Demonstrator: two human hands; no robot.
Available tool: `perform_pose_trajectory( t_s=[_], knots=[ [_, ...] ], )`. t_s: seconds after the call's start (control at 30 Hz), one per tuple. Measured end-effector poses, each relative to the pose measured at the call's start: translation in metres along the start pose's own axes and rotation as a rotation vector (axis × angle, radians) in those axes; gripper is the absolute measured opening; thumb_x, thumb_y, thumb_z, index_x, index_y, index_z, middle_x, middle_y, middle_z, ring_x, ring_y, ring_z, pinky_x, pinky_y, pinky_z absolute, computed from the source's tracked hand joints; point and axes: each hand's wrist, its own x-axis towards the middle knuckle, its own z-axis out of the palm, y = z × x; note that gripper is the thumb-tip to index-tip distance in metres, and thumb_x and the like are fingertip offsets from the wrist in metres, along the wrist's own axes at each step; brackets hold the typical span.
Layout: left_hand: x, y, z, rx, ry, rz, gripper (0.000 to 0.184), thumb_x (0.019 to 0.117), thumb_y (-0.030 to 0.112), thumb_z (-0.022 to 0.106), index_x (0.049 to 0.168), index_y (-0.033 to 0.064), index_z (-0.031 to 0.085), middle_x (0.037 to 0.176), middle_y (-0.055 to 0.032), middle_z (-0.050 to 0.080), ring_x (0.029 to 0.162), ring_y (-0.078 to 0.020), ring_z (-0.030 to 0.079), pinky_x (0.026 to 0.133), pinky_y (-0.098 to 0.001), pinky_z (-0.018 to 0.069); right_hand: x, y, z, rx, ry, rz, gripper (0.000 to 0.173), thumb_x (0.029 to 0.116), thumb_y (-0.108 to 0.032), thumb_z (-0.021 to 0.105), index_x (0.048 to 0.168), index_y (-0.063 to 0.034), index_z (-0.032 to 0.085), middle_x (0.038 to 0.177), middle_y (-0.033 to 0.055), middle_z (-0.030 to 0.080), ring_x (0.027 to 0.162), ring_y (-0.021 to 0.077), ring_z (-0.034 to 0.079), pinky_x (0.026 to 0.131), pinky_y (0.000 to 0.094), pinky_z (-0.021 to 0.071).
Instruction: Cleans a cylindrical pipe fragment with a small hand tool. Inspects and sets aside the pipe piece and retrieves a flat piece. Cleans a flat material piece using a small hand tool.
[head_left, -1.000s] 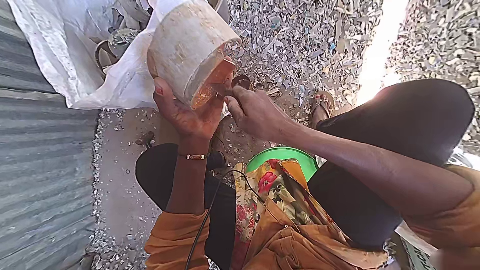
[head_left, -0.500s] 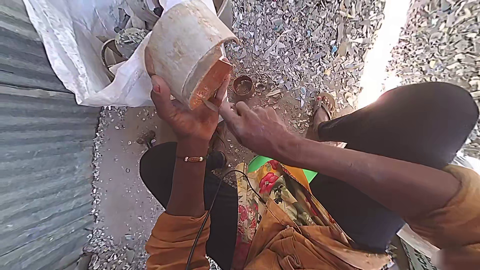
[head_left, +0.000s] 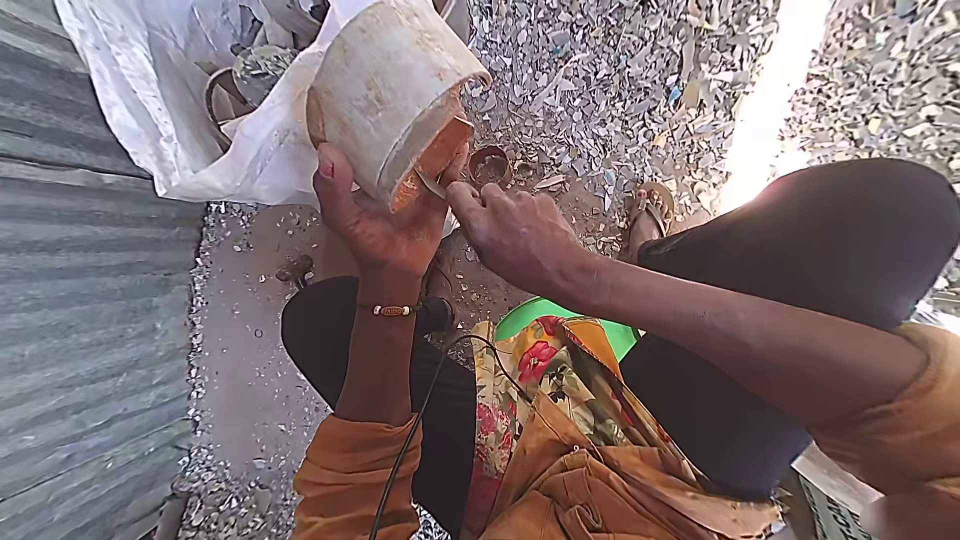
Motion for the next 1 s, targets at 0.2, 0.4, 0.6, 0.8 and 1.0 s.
perform_pose_trajectory(
  t_s=[0.2, 0.4, 0.6, 0.8, 1.0],
  knots=[
    [0.001, 0.004, -0.008, 0.001, -0.048, -0.007, 0.077, 0.0864, 0.046, 0.07, 0.146, 0.0115, 0.036, 0.138, -0.0241, 0.053, 0.124, -0.0434, 0.057, 0.102, -0.0607, 0.0507, -0.001, -0.002, -0.001, 0.03, 0.039, -0.016, 0.023, 0.0984, -0.009, 0.058, 0.119, -0.0023, 0.067, 0.075, 0.0143, 0.059, 0.053, 0.0291, 0.061, 0.043, 0.0382, 0.0461],
    [0.001, 0.003, -0.002, -0.043, -0.041, 0.009, 0.08, 0.0891, 0.053, 0.066, 0.147, 0.0095, 0.034, 0.141, -0.0267, 0.049, 0.128, -0.0468, 0.054, 0.102, -0.0639, 0.0496, -0.007, -0.003, -0.006, 0.018, 0.042, -0.059, 0.024, 0.0992, -0.014, 0.059, 0.119, -0.0041, 0.067, 0.075, 0.0116, 0.056, 0.05, 0.0252, 0.057, 0.04, 0.0357, 0.0418],
    [0.003, 0.002, -0.005, 0.045, -0.007, -0.003, 0.07, 0.0955, 0.062, 0.048, 0.141, 0.0102, 0.039, 0.132, -0.0215, 0.056, 0.119, -0.0378, 0.06, 0.098, -0.055, 0.0535, 0.004, 0.006, 0.0, -0.034, 0.069, -0.032, 0.022, 0.101, -0.014, 0.054, 0.116, -0.0042, 0.067, 0.073, 0.0134, 0.059, 0.053, 0.0301, 0.06, 0.043, 0.04, 0.0448],
    [0.0, -0.001, -0.003, 0.261, 0.112, -0.019, 0.057, 0.0979, 0.052, 0.051, 0.14, 0.0155, 0.04, 0.133, -0.0171, 0.057, 0.12, -0.0343, 0.06, 0.097, -0.0552, 0.0537, 0.004, 0.006, 0.007, -0.061, -0.076, 0.071, 0.024, 0.1032, -0.012, 0.052, 0.123, -0.003, 0.063, 0.078, 0.017, 0.061, 0.058, 0.034, 0.064, 0.046, 0.0437, 0.0476],
    [0.001, -0.006, 0.001, 0.344, 0.097, -0.056, 0.05, 0.1018, 0.051, 0.045, 0.14, 0.0187, 0.043, 0.132, -0.0115, 0.059, 0.123, -0.0287, 0.06, 0.1, -0.0508, 0.0538, -0.002, 0.002, 0.006, -0.005, -0.105, 0.021, 0.02, 0.102, -0.016, 0.055, 0.116, -0.0038, 0.062, 0.073, 0.0117, 0.057, 0.055, 0.0298, 0.061, 0.043, 0.0405, 0.0455]
  ],
)
